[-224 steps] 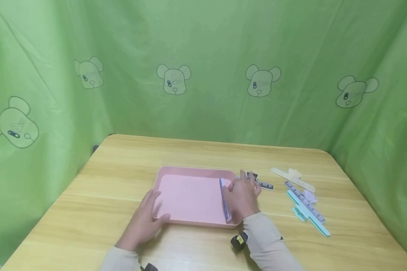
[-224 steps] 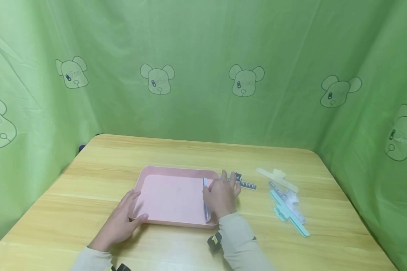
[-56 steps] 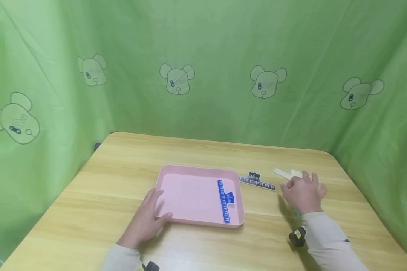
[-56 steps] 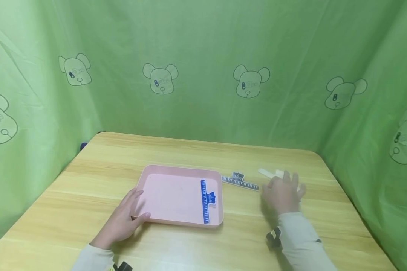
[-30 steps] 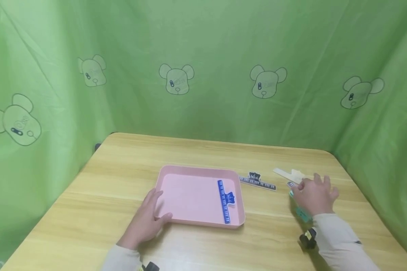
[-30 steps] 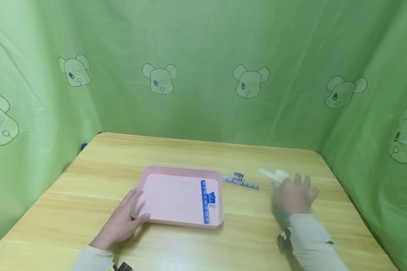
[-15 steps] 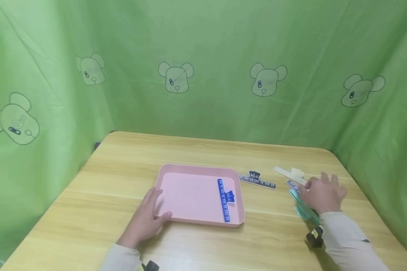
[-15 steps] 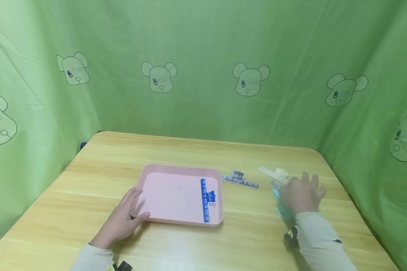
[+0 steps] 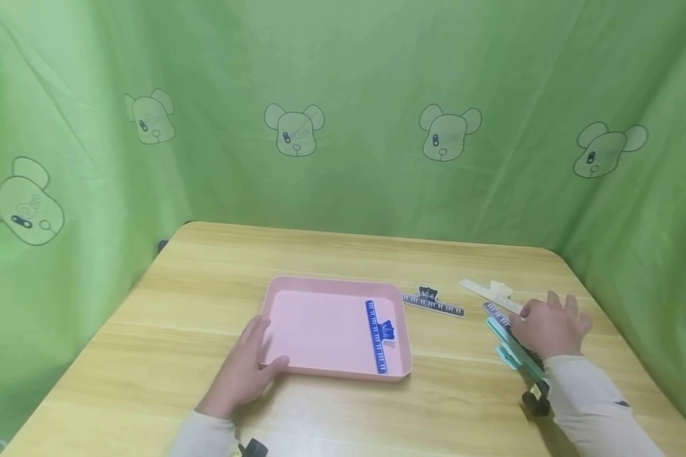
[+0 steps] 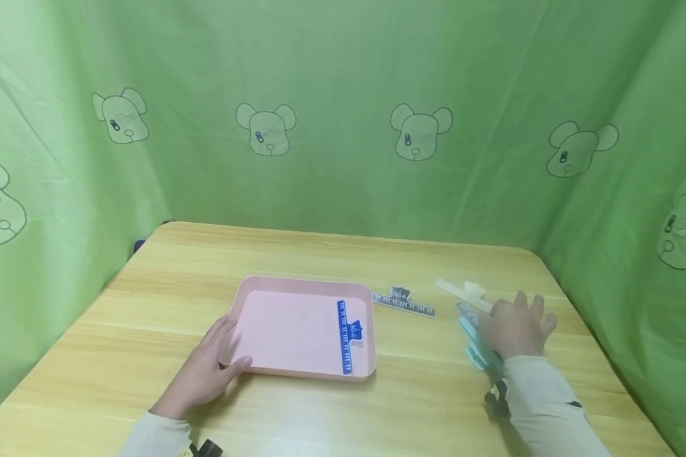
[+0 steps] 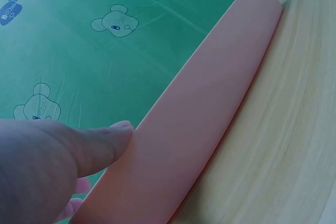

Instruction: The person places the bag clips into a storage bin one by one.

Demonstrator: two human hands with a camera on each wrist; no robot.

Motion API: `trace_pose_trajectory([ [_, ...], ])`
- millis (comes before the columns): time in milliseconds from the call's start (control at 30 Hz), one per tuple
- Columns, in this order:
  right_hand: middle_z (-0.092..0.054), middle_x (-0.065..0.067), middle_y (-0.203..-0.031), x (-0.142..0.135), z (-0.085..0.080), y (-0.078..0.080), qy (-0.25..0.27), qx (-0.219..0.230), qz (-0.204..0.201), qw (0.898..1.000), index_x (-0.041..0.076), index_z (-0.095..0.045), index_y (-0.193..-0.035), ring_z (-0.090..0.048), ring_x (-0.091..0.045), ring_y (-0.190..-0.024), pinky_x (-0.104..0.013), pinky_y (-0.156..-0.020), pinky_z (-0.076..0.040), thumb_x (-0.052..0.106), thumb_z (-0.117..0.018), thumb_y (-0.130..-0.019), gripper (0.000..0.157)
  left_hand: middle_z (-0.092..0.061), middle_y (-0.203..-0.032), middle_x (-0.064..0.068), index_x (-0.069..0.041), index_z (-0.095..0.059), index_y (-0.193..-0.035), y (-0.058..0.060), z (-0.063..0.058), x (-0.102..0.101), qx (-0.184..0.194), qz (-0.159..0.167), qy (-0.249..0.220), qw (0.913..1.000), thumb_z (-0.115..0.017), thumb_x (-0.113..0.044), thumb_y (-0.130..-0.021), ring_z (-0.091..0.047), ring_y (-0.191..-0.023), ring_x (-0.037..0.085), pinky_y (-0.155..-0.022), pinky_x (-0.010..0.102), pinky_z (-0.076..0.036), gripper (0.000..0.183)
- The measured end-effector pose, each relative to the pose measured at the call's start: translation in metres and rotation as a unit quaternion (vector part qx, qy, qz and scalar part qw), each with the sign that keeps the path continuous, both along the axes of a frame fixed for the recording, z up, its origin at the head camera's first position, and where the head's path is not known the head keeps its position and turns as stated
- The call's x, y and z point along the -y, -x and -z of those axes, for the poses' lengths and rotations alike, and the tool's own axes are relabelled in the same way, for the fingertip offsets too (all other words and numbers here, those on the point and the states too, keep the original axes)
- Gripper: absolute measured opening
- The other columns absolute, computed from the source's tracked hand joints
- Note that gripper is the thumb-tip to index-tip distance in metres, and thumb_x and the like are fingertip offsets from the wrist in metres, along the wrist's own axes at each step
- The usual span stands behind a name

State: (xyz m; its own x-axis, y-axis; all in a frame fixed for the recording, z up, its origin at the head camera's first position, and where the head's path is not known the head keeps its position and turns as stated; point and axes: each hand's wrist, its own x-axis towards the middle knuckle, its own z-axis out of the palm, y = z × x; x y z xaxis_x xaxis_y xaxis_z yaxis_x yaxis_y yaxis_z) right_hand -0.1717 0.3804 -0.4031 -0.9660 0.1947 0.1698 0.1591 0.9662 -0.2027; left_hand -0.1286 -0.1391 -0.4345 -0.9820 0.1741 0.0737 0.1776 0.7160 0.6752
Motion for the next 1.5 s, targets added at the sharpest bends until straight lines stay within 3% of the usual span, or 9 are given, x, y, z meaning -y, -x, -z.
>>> trace_pose_trajectory([
  [233, -0.045, -0.032, -0.100, -0.007, 0.002, 0.002, -0.008, 0.021, 0.004, 1.000, -0.004, -0.068, -0.093, -0.023, -0.060, -0.110, -0.076, -0.078, -0.026, 0.032, -0.062, -0.085, 0.037, -0.018, -0.158, 0.020, 0.003, -0.030, -0.149, 0.000, -0.001, 0.001, 0.003, -0.002, 0.006, 1.0000, -0.068, -0.036, -0.089, -0.021, -0.141, 0.042, -0.112, 0.058, -0.020, 0.082],
  [533, -0.046, -0.032, -0.094, -0.011, 0.007, 0.000, -0.008, 0.048, 0.002, 0.999, -0.001, -0.067, -0.081, -0.022, -0.063, -0.108, -0.078, -0.080, -0.023, 0.030, -0.065, -0.084, 0.032, -0.017, -0.158, 0.021, 0.004, -0.029, -0.149, 0.001, 0.000, 0.001, 0.001, -0.001, 0.004, 1.0000, -0.069, -0.036, -0.089, -0.021, -0.141, 0.042, -0.112, 0.058, -0.019, 0.082],
  [767, -0.047, -0.031, -0.091, -0.015, 0.009, -0.003, -0.007, 0.046, 0.006, 0.999, -0.006, -0.066, -0.087, -0.023, -0.064, -0.107, -0.077, -0.078, -0.026, 0.032, -0.066, -0.084, 0.038, -0.017, -0.158, 0.020, 0.002, -0.027, -0.150, 0.001, 0.003, 0.001, -0.003, -0.002, 0.003, 1.0000, -0.070, -0.035, -0.088, -0.021, -0.141, 0.042, -0.112, 0.058, -0.020, 0.084],
  [967, -0.048, -0.029, -0.086, -0.017, 0.010, -0.003, -0.001, 0.054, 0.007, 0.999, -0.005, -0.063, -0.079, -0.025, -0.061, -0.101, -0.077, -0.079, -0.023, 0.033, -0.064, -0.085, 0.038, -0.018, -0.157, 0.021, 0.003, -0.027, -0.150, 0.001, 0.004, 0.002, -0.010, -0.001, 0.006, 0.9999, -0.070, -0.036, -0.088, -0.021, -0.141, 0.042, -0.112, 0.057, -0.020, 0.085],
  [1267, -0.045, -0.036, -0.094, -0.021, 0.014, -0.003, 0.007, 0.077, 0.027, 0.997, -0.005, -0.062, -0.077, -0.016, -0.068, -0.113, -0.082, -0.085, -0.018, 0.037, -0.061, -0.087, 0.043, -0.018, -0.157, 0.021, 0.003, -0.027, -0.150, 0.002, 0.004, 0.002, -0.011, 0.003, 0.006, 0.9999, -0.068, -0.039, -0.089, -0.021, -0.142, 0.041, -0.113, 0.056, -0.019, 0.084],
  [1500, -0.047, -0.030, -0.090, -0.020, 0.009, -0.003, 0.021, 0.077, 0.018, 0.997, 0.002, -0.060, -0.069, -0.018, -0.064, -0.110, -0.081, -0.085, -0.017, 0.034, -0.063, -0.088, 0.037, -0.018, -0.157, 0.020, 0.002, -0.026, -0.151, 0.002, 0.004, 0.003, -0.010, 0.002, 0.006, 0.9999, -0.069, -0.038, -0.088, -0.021, -0.141, 0.041, -0.112, 0.058, -0.020, 0.085],
])
